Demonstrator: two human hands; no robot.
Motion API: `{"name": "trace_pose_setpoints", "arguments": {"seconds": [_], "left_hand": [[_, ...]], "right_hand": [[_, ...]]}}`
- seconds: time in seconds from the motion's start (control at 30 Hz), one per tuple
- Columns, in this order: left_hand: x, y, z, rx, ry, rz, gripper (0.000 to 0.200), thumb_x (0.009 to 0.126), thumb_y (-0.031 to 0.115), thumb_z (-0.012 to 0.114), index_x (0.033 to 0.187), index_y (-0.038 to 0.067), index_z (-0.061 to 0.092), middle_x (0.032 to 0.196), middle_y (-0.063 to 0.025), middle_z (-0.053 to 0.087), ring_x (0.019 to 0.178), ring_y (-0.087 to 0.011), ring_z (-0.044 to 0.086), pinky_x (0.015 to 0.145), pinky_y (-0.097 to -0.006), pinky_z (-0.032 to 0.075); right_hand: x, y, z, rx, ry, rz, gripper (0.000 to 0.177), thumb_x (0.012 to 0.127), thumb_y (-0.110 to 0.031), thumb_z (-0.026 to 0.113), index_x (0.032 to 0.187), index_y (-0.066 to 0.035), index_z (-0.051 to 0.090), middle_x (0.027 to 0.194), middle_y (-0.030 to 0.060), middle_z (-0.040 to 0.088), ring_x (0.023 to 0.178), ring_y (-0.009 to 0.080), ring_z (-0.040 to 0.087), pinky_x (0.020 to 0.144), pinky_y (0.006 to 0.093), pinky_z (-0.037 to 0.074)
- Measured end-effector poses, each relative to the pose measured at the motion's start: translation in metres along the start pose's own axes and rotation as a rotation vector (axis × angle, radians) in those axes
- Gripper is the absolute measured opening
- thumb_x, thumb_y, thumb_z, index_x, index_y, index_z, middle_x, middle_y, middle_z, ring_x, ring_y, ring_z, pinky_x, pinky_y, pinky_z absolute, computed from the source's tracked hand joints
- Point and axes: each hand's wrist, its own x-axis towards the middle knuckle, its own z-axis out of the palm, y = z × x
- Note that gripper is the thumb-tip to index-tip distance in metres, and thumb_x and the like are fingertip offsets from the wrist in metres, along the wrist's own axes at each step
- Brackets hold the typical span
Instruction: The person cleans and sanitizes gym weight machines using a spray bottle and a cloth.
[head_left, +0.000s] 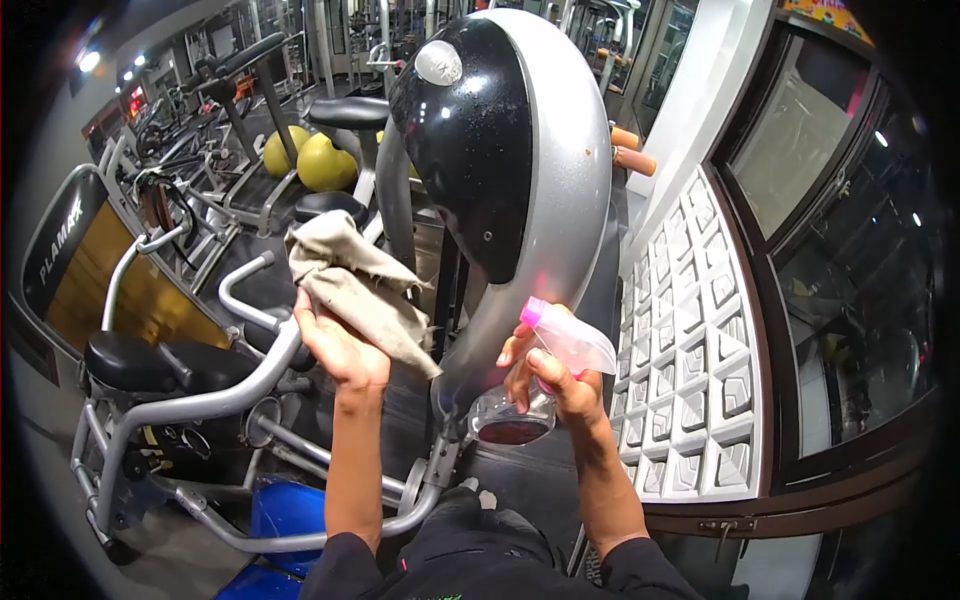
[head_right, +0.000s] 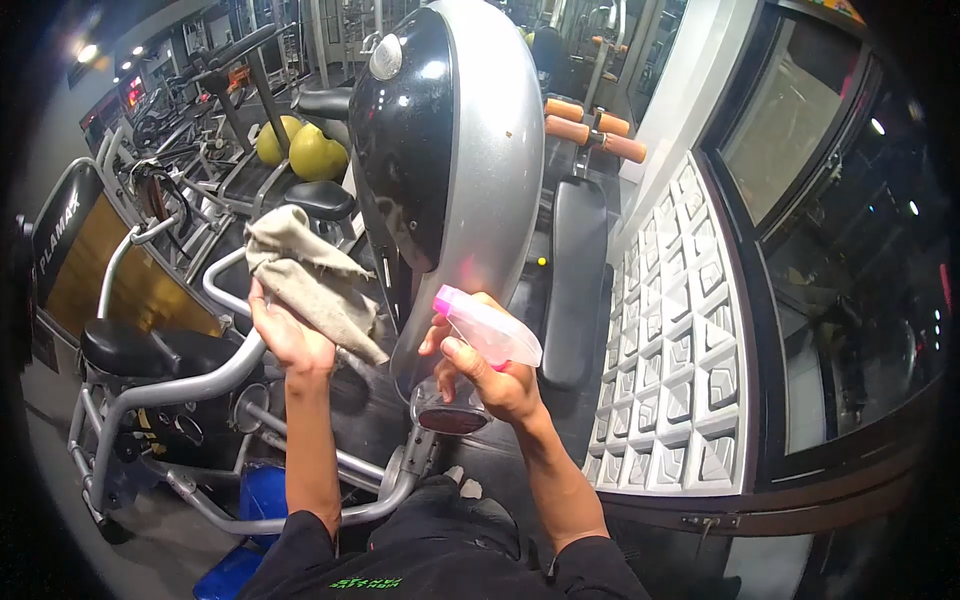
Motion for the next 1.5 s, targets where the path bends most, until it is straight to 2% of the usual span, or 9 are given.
{"name": "trace_pose_setpoints", "arguments": {"seconds": [0.13, 0.27, 0.4, 0.47, 0.6, 0.7, 0.9, 1.3, 1.5], "left_hand": [[0.008, -0.014, 0.020, 0.163, -0.191, 0.083, 0.053, 0.097, 0.045, 0.047, 0.134, 0.007, 0.044, 0.130, -0.0073, 0.051, 0.120, -0.0218, 0.048, 0.102, -0.0369, 0.037], [0.033, -0.025, 0.056, 0.719, -0.402, 0.767, 0.052, 0.095, 0.017, 0.058, 0.139, 0.000, 0.036, 0.134, -0.0101, 0.048, 0.123, -0.0175, 0.044, 0.105, -0.0320, 0.033], [0.106, -0.012, 0.133, 0.853, -0.708, 0.752, 0.042, 0.090, 0.005, 0.055, 0.129, -0.002, 0.041, 0.123, -0.0166, 0.050, 0.116, -0.0221, 0.047, 0.100, -0.0312, 0.036], [0.182, -0.028, 0.150, 1.031, -0.886, 1.333, 0.051, 0.079, 0.000, 0.053, 0.128, -0.004, 0.042, 0.118, -0.0187, 0.051, 0.110, -0.0270, 0.052, 0.099, -0.0319, 0.038], [0.193, -0.049, 0.191, 1.003, -1.158, 0.890, 0.056, 0.067, -0.001, 0.046, 0.122, 0.006, 0.051, 0.107, -0.0194, 0.050, 0.102, -0.0368, 0.053, 0.094, -0.0371, 0.042], [0.137, -0.042, 0.176, 1.293, -1.161, 0.989, 0.061, 0.064, -0.006, 0.039, 0.121, 0.011, 0.054, 0.103, -0.0176, 0.050, 0.100, -0.0348, 0.054, 0.097, -0.0357, 0.041], [0.046, -0.019, 0.105, 1.246, -1.381, 0.785, 0.041, 0.075, 0.008, 0.067, 0.115, 0.019, 0.061, 0.100, -0.0135, 0.049, 0.086, -0.0324, 0.055, 0.073, -0.0421, 0.046], [0.107, -0.048, 0.173, 1.486, -0.878, 1.036, 0.047, 0.076, 0.002, 0.056, 0.120, 0.018, 0.057, 0.101, -0.0203, 0.048, 0.086, -0.0396, 0.058, 0.075, -0.0492, 0.048], [0.006, -0.036, 0.089, 1.373, -1.223, 1.017, 0.048, 0.077, 0.013, 0.061, 0.124, 0.024, 0.059, 0.098, -0.0131, 0.049, 0.078, -0.0285, 0.052, 0.066, -0.0404, 0.047]], "right_hand": [[0.000, -0.001, 0.004, -0.096, 0.046, -0.019, 0.031, 0.088, -0.011, 0.055, 0.113, 0.004, 0.045, 0.084, 0.0247, 0.059, 0.043, 0.0204, 0.054, 0.043, 0.0334, 0.048], [-0.003, -0.005, 0.002, -0.026, 0.043, 0.012, 0.028, 0.090, -0.012, 0.059, 0.112, 0.003, 0.048, 0.094, 0.0187, 0.060, 0.059, 0.0196, 0.060, 0.049, 0.0283, 0.051], [-0.003, -0.009, 0.006, -0.055, 0.093, 0.046, 0.028, 0.090, -0.012, 0.059, 0.109, 0.006, 0.049, 0.093, 0.0201, 0.061, 0.055, 0.0193, 0.059, 0.048, 0.0286, 0.050], [-0.003, -0.009, 0.003, -0.060, 0.072, 0.050, 0.027, 0.090, -0.012, 0.058, 0.108, 0.006, 0.048, 0.091, 0.0215, 0.062, 0.050, 0.0189, 0.058, 0.048, 0.0289, 0.049], [-0.005, -0.007, 0.003, -0.074, 0.093, 0.039, 0.027, 0.090, -0.011, 0.057, 0.108, 0.007, 0.048, 0.090, 0.0226, 0.063, 0.048, 0.0185, 0.058, 0.047, 0.0297, 0.049], [-0.006, -0.007, 0.003, -0.072, 0.106, 0.047, 0.028, 0.089, -0.011, 0.057, 0.109, 0.006, 0.048, 0.091, 0.0230, 0.063, 0.048, 0.0187, 0.058, 0.047, 0.0300, 0.049], [-0.009, -0.005, 0.007, -0.031, 0.173, 0.062, 0.032, 0.086, -0.012, 0.060, 0.111, 0.004, 0.048, 0.092, 0.0235, 0.062, 0.049, 0.0202, 0.058, 0.045, 0.0308, 0.050], [-0.015, 0.002, 0.012, -0.105, 0.277, 0.002, 0.036, 0.085, -0.018, 0.055, 0.113, 0.004, 0.049, 0.087, 0.0218, 0.061, 0.042, 0.0194, 0.053, 0.046, 0.0345, 0.047], [-0.018, 0.001, 0.018, -0.069, 0.366, 0.037, 0.032, 0.082, -0.009, 0.061, 0.109, 0.005, 0.050, 0.089, 0.0229, 0.063, 0.048, 0.0206, 0.057, 0.046, 0.0326, 0.049]]}}
